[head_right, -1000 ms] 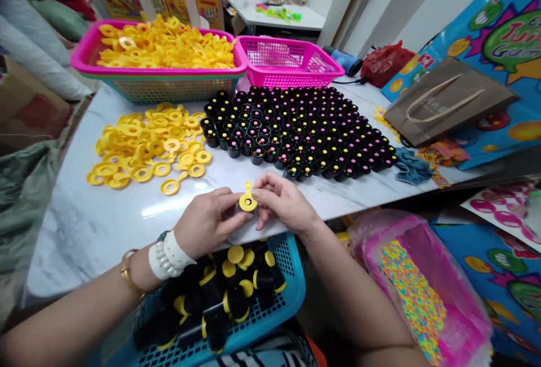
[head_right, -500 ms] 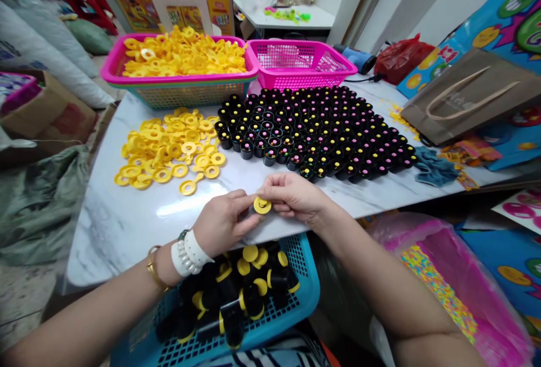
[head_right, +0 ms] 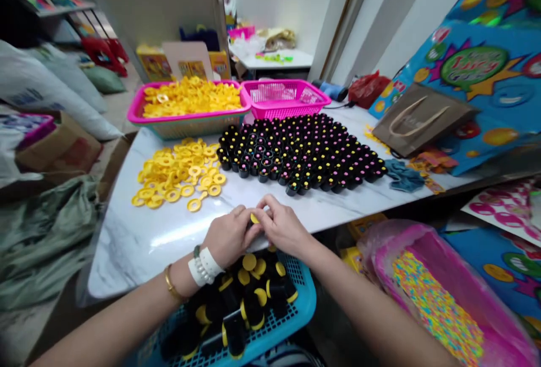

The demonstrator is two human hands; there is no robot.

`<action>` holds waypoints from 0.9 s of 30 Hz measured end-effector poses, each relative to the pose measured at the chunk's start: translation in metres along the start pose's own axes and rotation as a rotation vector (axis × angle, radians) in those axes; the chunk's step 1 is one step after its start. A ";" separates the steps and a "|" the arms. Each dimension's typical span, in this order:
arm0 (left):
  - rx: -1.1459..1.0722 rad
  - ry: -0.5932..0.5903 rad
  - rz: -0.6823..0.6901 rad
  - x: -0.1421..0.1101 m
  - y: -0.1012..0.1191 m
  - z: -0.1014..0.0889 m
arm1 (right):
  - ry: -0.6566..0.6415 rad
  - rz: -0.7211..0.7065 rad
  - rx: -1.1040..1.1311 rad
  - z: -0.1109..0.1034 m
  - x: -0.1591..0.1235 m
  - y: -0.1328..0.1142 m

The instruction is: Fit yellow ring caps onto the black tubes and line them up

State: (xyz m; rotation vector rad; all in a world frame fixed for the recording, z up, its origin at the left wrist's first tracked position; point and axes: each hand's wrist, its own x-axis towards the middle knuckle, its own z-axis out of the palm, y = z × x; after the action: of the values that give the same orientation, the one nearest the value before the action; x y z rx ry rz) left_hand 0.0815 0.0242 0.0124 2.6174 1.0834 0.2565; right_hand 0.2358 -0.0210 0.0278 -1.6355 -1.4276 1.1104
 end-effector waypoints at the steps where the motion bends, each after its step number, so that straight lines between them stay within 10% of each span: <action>1: 0.018 -0.008 -0.003 -0.004 0.002 -0.001 | 0.032 -0.031 -0.040 0.003 -0.006 -0.001; 9: -0.191 -0.139 0.259 -0.049 0.010 -0.016 | -0.074 -0.028 -0.253 0.007 -0.075 0.015; 15: 0.050 0.245 -0.026 0.029 -0.025 -0.043 | 0.006 -0.041 -0.304 0.001 -0.070 0.014; 20: 0.276 0.172 -0.049 0.085 -0.043 -0.050 | 0.045 -0.130 -0.266 0.005 -0.054 0.001; 27: 0.264 0.208 0.045 0.092 -0.049 -0.042 | 0.017 -0.131 -0.194 0.010 -0.042 0.005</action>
State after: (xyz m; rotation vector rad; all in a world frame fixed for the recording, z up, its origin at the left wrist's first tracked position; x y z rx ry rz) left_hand 0.1024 0.1312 0.0405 2.9031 1.1991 0.4310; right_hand 0.2276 -0.0637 0.0259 -1.6511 -1.6496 0.9060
